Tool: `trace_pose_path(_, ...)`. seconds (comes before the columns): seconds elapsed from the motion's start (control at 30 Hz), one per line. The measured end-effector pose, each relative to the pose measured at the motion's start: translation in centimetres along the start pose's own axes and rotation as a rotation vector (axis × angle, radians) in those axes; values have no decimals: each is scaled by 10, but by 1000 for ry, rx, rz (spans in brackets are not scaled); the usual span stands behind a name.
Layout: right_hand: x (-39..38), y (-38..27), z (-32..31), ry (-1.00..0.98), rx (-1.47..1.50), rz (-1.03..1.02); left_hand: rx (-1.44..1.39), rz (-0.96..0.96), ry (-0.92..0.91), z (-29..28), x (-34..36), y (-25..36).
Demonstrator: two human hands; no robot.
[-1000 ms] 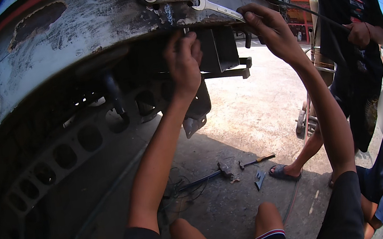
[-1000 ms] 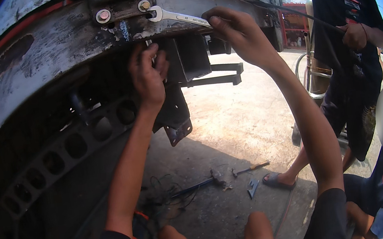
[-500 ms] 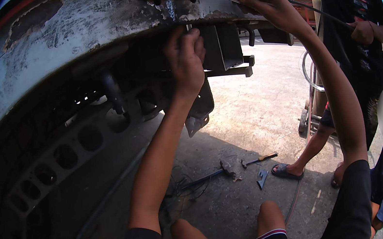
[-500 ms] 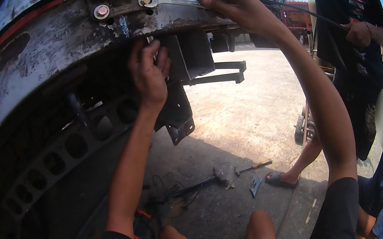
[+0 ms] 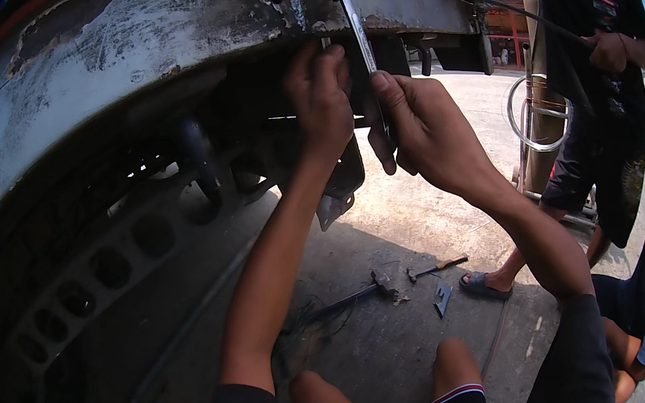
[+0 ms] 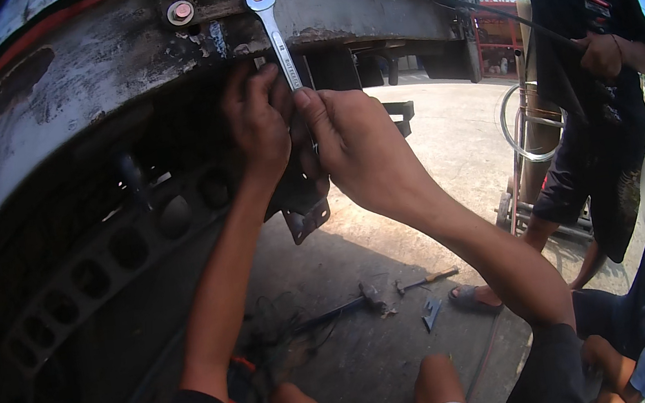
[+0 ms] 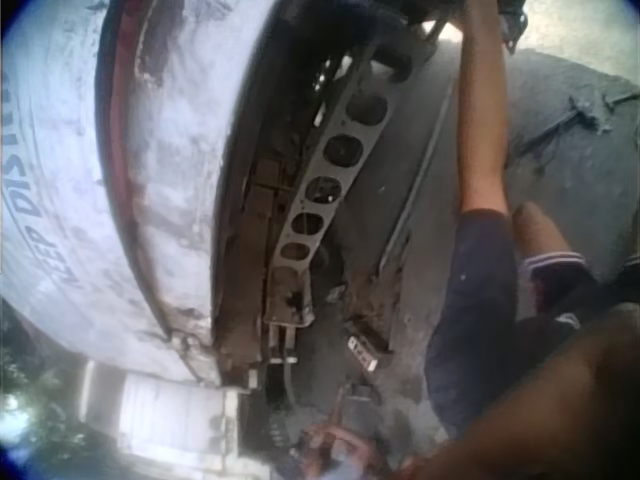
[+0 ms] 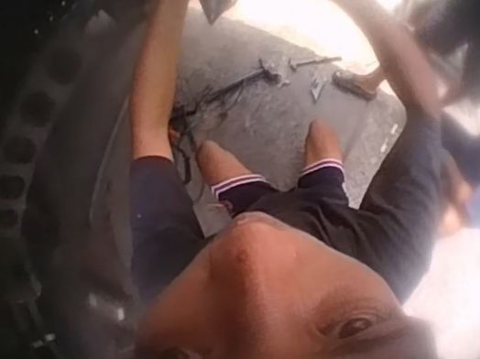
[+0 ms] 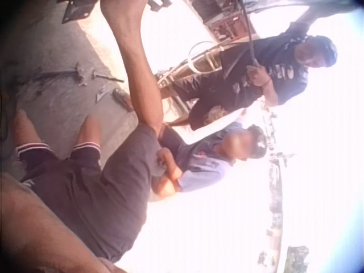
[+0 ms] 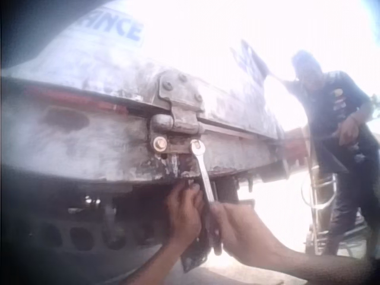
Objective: The person sits on the ground under a vehicle and uses a wrench to tighten bolts on a metal bracket. Two other people stand nearby, one holding a gas cylinder. The person continues to adjust the wrench and tighten the bolts on the vehicle's undercarriage.
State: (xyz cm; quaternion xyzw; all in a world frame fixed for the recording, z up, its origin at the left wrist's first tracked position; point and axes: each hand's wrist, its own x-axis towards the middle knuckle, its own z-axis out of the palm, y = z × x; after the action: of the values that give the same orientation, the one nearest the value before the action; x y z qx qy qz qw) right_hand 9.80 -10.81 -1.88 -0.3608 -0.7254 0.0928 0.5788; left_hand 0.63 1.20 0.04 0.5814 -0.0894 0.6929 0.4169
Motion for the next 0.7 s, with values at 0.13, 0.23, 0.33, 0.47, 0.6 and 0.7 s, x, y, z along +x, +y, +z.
trace_pose_path(0.13, -1, -39, 17, -220, 332, 44, 105, 23, 37, -3, -5, -10)
trace_pose_path(0.23, 11, -70, 45, -255, 851, 13, 116, -85, 110, 3, -7, 9)
trace_pose_path(0.33, 70, -100, 83, -200, 1498, -313, 125, -127, 198, 10, -11, 8)
trace_pose_path(0.47, 41, -142, 73, -61, 1716, -184, 159, -133, 230, -8, -3, 7)
trace_pose_path(0.6, 18, -128, 50, -27, 1528, -170, 89, -148, 87, 12, -10, 10)
trace_pose_path(0.7, 9, -106, 19, -18, 1221, -321, -102, 42, -166, 4, 13, -18)
